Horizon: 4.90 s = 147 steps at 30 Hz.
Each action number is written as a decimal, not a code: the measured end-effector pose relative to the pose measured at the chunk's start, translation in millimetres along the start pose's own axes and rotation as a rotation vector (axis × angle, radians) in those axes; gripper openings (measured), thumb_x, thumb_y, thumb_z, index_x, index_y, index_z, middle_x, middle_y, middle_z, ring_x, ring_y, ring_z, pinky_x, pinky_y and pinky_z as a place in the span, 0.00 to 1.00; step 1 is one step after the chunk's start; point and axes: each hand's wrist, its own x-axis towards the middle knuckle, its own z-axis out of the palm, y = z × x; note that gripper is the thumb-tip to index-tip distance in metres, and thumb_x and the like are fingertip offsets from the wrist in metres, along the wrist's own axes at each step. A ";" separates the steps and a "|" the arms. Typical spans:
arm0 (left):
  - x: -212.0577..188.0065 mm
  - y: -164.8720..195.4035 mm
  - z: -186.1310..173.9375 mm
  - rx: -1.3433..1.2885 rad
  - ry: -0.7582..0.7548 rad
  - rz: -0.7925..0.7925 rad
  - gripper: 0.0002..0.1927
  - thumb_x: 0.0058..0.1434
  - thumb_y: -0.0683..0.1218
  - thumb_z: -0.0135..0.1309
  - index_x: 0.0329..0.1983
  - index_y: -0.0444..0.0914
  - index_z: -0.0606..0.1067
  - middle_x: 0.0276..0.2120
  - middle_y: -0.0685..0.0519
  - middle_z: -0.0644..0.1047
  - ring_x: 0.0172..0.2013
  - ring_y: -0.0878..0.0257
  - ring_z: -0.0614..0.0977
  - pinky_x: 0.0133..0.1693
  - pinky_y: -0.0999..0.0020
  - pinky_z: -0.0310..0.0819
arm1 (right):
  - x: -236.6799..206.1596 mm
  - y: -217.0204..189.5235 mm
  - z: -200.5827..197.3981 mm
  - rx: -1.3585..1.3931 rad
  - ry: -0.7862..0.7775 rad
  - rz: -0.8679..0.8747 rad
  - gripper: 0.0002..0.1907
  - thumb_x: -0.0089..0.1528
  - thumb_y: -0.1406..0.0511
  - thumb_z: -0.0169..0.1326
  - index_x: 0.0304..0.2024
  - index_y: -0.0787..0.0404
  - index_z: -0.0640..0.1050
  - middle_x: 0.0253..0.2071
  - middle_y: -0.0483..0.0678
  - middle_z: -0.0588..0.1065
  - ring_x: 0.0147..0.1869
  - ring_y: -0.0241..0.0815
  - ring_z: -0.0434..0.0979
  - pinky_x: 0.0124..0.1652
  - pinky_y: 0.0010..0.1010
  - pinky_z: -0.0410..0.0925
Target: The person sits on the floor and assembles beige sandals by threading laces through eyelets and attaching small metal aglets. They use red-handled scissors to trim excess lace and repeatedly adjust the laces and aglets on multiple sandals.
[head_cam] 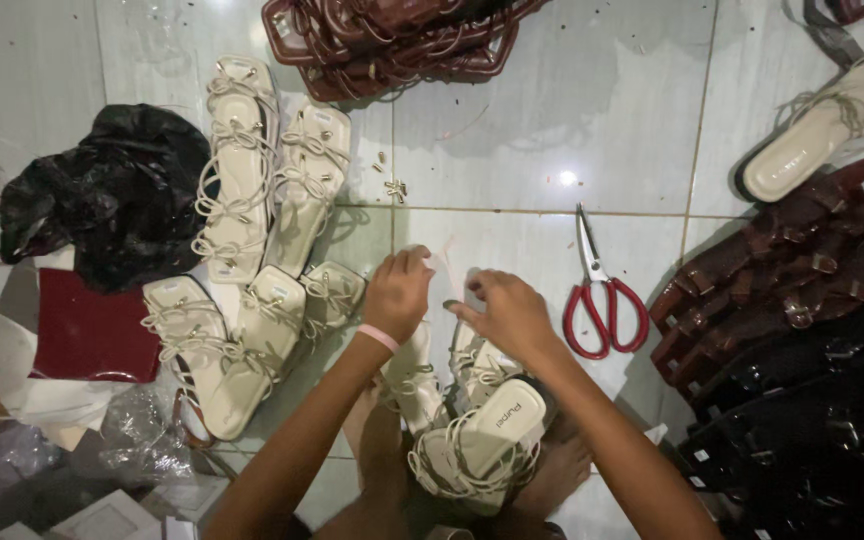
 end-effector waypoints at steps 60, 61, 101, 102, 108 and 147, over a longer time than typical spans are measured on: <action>-28.0 53.6 39.1 -1.562 -0.104 -1.031 0.17 0.65 0.44 0.60 0.48 0.24 0.77 0.44 0.39 0.82 0.42 0.55 0.85 0.51 0.62 0.82 | -125.7 139.0 28.2 0.926 0.009 0.575 0.19 0.71 0.58 0.45 0.46 0.66 0.81 0.20 0.43 0.67 0.18 0.31 0.61 0.19 0.22 0.54; -27.5 54.0 44.0 -1.564 -0.107 -1.028 0.17 0.65 0.44 0.60 0.49 0.25 0.77 0.44 0.40 0.82 0.43 0.55 0.86 0.51 0.63 0.82 | -126.6 136.6 32.3 0.883 -0.023 0.527 0.18 0.70 0.60 0.45 0.46 0.66 0.80 0.22 0.42 0.68 0.20 0.30 0.64 0.21 0.20 0.58; -29.1 65.9 66.7 -1.538 -0.058 -0.751 0.12 0.64 0.34 0.60 0.31 0.36 0.67 0.35 0.45 0.81 0.39 0.58 0.86 0.45 0.64 0.82 | -105.8 69.8 9.5 0.496 -0.120 0.399 0.16 0.64 0.62 0.45 0.48 0.64 0.75 0.30 0.54 0.77 0.33 0.43 0.76 0.38 0.35 0.70; -30.0 66.2 67.4 -1.537 -0.057 -0.743 0.13 0.64 0.34 0.60 0.31 0.36 0.67 0.35 0.45 0.81 0.39 0.58 0.85 0.45 0.64 0.82 | -106.3 69.9 9.9 0.461 -0.106 0.379 0.16 0.63 0.62 0.45 0.48 0.64 0.75 0.31 0.54 0.78 0.34 0.43 0.78 0.39 0.34 0.71; -31.2 63.4 67.1 -1.527 -0.051 -0.725 0.13 0.64 0.34 0.60 0.31 0.36 0.66 0.35 0.44 0.81 0.38 0.59 0.86 0.45 0.65 0.82 | -109.0 68.6 9.0 0.421 -0.090 0.365 0.16 0.61 0.63 0.47 0.48 0.65 0.75 0.34 0.58 0.79 0.35 0.48 0.80 0.42 0.37 0.72; -17.3 26.0 67.5 -1.358 -0.114 -0.910 0.13 0.63 0.38 0.60 0.49 0.25 0.79 0.42 0.42 0.83 0.42 0.57 0.87 0.48 0.66 0.85 | -95.6 119.4 14.2 1.153 -0.286 0.522 0.44 0.61 0.30 0.31 0.47 0.61 0.71 0.28 0.36 0.61 0.27 0.29 0.60 0.27 0.22 0.59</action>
